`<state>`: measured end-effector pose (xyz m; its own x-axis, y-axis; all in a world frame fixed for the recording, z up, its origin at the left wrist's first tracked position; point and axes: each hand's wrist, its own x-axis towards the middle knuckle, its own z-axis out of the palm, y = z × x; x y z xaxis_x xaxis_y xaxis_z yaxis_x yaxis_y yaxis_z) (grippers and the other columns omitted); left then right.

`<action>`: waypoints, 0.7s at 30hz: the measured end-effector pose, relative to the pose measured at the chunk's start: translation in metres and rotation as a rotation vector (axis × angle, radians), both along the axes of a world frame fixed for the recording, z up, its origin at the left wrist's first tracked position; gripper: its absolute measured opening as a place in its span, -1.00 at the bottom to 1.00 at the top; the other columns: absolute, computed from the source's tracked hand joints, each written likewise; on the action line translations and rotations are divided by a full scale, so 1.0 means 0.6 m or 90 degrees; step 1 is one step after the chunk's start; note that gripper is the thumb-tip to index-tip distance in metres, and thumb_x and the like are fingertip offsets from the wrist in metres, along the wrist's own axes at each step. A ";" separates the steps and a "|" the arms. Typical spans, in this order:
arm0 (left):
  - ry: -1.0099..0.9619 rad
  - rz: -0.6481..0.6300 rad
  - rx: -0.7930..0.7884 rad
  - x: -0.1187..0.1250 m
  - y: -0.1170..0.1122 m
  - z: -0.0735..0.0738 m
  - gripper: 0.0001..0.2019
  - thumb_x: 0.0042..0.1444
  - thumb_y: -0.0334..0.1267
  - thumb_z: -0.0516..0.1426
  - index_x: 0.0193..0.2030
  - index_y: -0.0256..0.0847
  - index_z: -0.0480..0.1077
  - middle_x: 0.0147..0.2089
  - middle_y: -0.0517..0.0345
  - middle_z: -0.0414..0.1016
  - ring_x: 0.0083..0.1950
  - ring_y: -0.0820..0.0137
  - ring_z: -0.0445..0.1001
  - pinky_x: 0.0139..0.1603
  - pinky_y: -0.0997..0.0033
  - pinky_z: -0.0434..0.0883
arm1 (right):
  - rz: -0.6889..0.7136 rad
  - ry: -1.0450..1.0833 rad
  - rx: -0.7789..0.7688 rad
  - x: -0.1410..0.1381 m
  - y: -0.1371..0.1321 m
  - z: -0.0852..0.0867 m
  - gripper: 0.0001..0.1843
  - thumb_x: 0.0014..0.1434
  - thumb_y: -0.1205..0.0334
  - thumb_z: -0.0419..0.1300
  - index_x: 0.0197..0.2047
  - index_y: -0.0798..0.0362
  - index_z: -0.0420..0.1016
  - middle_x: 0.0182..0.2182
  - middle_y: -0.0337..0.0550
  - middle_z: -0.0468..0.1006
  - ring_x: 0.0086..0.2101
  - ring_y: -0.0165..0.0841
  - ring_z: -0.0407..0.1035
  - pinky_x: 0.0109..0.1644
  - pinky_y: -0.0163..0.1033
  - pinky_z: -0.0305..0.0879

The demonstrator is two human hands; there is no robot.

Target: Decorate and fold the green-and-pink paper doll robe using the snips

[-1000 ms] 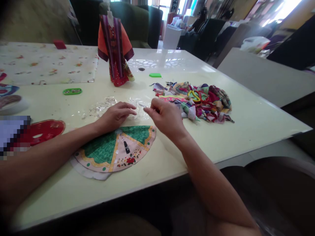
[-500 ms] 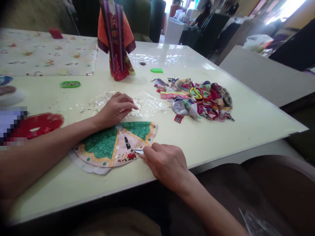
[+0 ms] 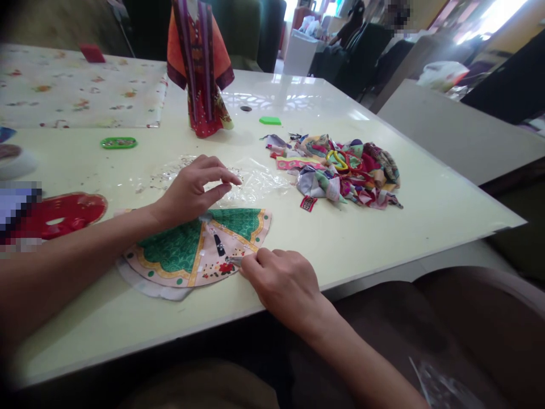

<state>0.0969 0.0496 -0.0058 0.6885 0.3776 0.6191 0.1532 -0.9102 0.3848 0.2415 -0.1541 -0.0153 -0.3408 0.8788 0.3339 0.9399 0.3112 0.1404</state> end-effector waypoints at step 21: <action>0.208 -0.180 -0.168 -0.092 -0.110 -0.015 -0.82 0.27 -0.34 0.08 -0.21 -0.19 0.53 -0.17 0.09 0.51 -0.13 0.40 0.47 -0.10 0.44 0.39 | -0.005 -0.050 -0.012 -0.004 0.000 -0.001 -0.87 0.18 0.35 0.15 -0.41 0.01 0.35 -0.55 -0.26 0.40 -0.54 -0.39 0.18 -0.41 -0.17 -0.15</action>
